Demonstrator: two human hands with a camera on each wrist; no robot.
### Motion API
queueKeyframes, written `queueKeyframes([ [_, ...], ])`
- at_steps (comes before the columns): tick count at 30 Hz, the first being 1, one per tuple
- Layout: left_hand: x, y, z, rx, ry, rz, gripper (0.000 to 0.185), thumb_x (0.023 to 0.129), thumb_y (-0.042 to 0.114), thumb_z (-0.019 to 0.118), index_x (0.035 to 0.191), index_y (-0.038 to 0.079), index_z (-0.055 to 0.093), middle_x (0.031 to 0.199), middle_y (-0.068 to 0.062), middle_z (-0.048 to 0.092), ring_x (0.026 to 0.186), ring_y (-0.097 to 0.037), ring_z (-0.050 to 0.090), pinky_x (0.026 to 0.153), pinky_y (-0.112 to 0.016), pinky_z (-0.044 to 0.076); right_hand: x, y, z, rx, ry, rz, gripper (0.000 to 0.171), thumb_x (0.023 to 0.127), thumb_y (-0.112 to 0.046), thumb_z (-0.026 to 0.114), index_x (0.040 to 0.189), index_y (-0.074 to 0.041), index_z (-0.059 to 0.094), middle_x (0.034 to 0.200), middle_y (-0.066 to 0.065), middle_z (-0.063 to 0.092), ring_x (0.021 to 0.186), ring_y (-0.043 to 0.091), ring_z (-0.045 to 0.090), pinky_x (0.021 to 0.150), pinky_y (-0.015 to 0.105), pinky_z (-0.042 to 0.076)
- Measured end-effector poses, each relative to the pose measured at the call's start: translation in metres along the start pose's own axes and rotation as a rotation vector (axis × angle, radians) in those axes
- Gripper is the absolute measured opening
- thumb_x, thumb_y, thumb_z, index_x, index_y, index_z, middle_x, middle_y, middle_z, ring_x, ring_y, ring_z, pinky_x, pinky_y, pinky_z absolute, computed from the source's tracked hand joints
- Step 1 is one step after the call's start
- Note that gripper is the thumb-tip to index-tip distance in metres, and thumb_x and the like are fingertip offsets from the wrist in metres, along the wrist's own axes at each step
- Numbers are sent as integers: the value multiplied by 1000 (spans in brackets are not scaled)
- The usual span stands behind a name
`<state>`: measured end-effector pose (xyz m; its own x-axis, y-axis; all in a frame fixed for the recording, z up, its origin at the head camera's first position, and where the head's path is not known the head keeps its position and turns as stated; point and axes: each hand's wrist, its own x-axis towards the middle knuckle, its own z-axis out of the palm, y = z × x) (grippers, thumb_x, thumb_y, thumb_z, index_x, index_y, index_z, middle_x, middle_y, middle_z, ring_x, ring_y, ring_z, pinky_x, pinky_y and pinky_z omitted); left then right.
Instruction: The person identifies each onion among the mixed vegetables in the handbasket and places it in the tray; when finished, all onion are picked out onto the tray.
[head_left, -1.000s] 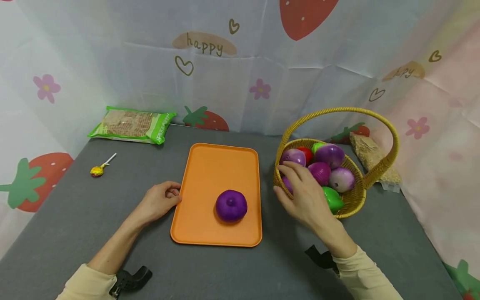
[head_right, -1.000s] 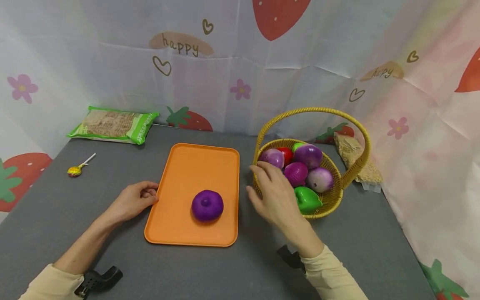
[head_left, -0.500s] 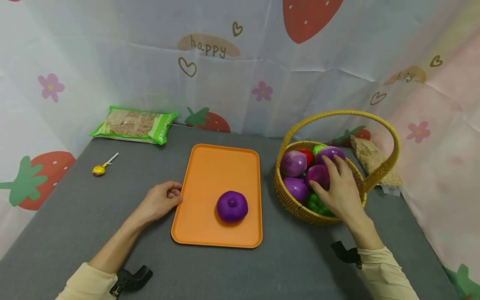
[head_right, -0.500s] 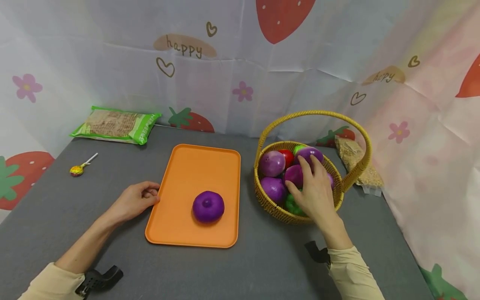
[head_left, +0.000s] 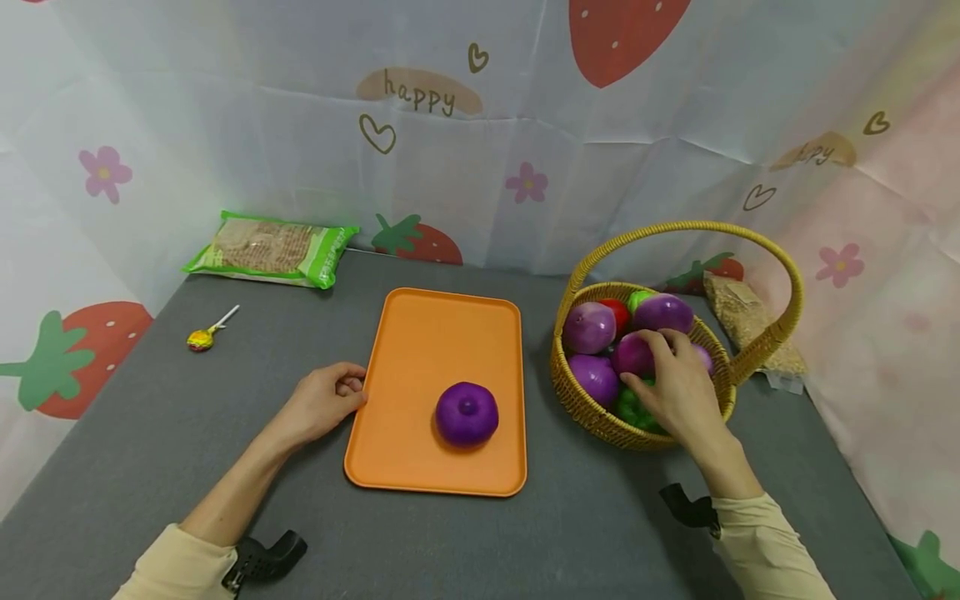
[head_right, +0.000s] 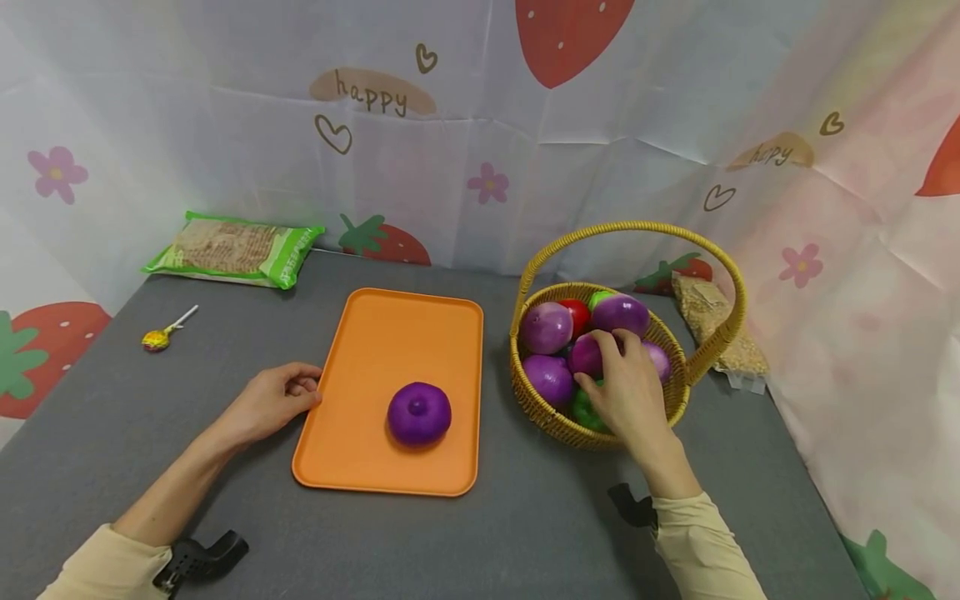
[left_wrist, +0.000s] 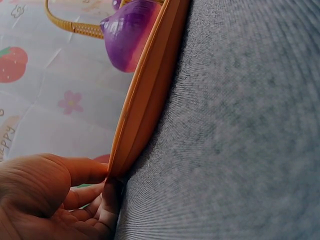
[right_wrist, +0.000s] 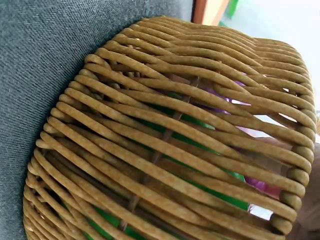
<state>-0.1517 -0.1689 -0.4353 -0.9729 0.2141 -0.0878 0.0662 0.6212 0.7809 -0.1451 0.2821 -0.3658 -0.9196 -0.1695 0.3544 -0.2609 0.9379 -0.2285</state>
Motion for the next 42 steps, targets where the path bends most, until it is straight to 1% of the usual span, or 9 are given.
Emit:
queueKeyframes([
  [6, -1, 0, 1, -4, 0, 2, 38, 93, 12, 60, 126, -7, 57, 104, -15, 65, 89, -19, 62, 77, -32, 48, -3, 1, 1, 27, 12, 37, 54, 80, -17, 79, 125, -4, 53, 124, 29, 46, 97, 45, 57, 76, 61, 49],
  [13, -1, 0, 2, -2, -2, -3, 38, 94, 13, 60, 127, -6, 57, 104, -15, 65, 90, -19, 62, 77, -32, 48, -6, -2, -4, 49, 39, 82, 57, 79, -20, 80, 126, -6, 53, 127, 29, 44, 95, 48, 56, 76, 63, 47],
  [19, -1, 0, 2, -2, -4, -1, 38, 94, 13, 60, 127, -6, 57, 104, -15, 65, 89, -18, 61, 77, -31, 48, -8, -4, -8, 66, 139, 11, 58, 76, -18, 81, 126, -7, 55, 129, 28, 46, 100, 46, 56, 79, 60, 48],
  [25, 0, 0, 1, -7, -10, -10, 39, 94, 13, 60, 128, -6, 56, 106, -16, 64, 89, -19, 61, 77, -31, 48, -6, -9, -12, 99, 247, -94, 63, 73, -19, 82, 128, -2, 56, 127, 26, 56, 112, 45, 53, 94, 58, 42],
  [29, 0, 0, 1, -6, -11, -13, 40, 94, 13, 60, 129, -6, 55, 106, -16, 64, 89, -19, 61, 77, -31, 48, -8, -22, -18, 145, 271, -71, 69, 73, -19, 82, 132, 1, 52, 118, 24, 60, 102, 39, 55, 86, 51, 44],
  [33, 0, 1, 1, -6, -10, -12, 39, 94, 13, 60, 128, -6, 56, 105, -16, 64, 88, -18, 60, 76, -31, 47, -15, -41, -24, 210, 243, -62, 76, 73, -16, 84, 136, 0, 46, 122, 23, 59, 98, 35, 60, 79, 50, 52],
  [36, 0, 1, 0, -5, -8, -8, 39, 94, 13, 60, 128, -7, 56, 104, -16, 63, 87, -17, 59, 76, -30, 47, -18, -54, -27, 231, 230, -136, 79, 70, -15, 86, 136, 1, 45, 132, 22, 57, 106, 34, 63, 82, 51, 54],
  [38, 0, 1, 0, -4, -8, -6, 39, 94, 13, 60, 128, -6, 56, 104, -16, 63, 86, -17, 59, 76, -30, 47, -20, -61, -27, 238, 227, -210, 76, 71, -18, 85, 134, 1, 47, 134, 20, 56, 111, 32, 61, 91, 41, 54],
  [42, 0, 1, 0, -7, -8, -8, 39, 94, 13, 60, 128, -6, 56, 104, -15, 63, 86, -17, 59, 75, -29, 47, -23, -73, -22, 221, 248, -375, 62, 85, -41, 71, 132, -3, 56, 131, 21, 56, 112, 32, 59, 92, 36, 52],
])
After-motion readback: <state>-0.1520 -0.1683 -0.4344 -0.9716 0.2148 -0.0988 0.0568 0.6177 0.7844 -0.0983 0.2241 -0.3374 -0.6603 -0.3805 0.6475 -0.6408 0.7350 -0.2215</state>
